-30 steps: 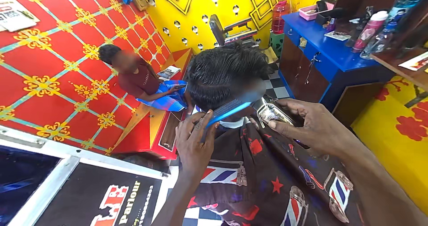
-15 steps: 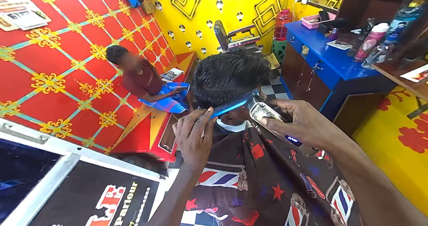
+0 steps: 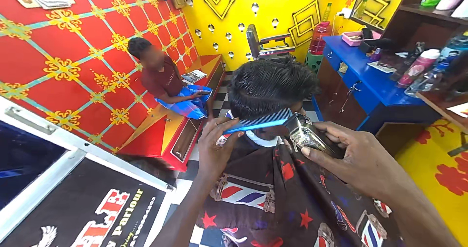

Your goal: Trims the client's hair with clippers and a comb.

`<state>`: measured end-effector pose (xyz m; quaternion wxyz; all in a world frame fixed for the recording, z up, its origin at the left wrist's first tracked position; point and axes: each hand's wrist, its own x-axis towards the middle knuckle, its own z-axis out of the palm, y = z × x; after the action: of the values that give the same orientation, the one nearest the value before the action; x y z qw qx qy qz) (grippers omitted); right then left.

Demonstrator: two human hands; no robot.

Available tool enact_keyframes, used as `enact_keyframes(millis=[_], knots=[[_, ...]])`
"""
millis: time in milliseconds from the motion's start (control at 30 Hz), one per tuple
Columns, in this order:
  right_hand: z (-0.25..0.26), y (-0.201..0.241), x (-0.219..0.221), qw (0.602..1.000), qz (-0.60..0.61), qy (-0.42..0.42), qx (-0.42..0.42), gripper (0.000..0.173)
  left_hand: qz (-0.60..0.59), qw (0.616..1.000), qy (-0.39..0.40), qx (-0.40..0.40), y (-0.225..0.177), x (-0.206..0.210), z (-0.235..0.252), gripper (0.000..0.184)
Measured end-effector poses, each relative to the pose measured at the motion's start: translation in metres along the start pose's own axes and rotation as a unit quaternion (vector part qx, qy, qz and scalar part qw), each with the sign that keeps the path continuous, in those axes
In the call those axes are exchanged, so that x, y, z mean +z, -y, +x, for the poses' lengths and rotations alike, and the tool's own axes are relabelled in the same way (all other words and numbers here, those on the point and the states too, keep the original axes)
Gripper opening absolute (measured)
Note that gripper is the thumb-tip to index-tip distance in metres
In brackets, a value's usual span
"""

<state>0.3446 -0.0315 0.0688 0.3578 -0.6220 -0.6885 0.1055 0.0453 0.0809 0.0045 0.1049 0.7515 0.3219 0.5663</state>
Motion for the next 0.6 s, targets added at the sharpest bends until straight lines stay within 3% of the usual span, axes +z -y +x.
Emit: enact_keyframes(millis=[167,367,600], knots=[[0.005,0.013,0.005,1.0,-0.013,-0.003,0.01,0.056,0.014,0.998,-0.06,0.026,0.001,0.0,0.008,0.032],[0.014,0.026,0.016,0.998,-0.053,-0.018,0.012,0.059,0.133,0.973,-0.126,0.141,0.002,0.001,0.012,0.024],[0.023,0.041,0.024,0.998,-0.06,-0.007,-0.006,0.056,0.158,0.961,-0.145,0.174,-0.002,0.002,0.012,0.02]])
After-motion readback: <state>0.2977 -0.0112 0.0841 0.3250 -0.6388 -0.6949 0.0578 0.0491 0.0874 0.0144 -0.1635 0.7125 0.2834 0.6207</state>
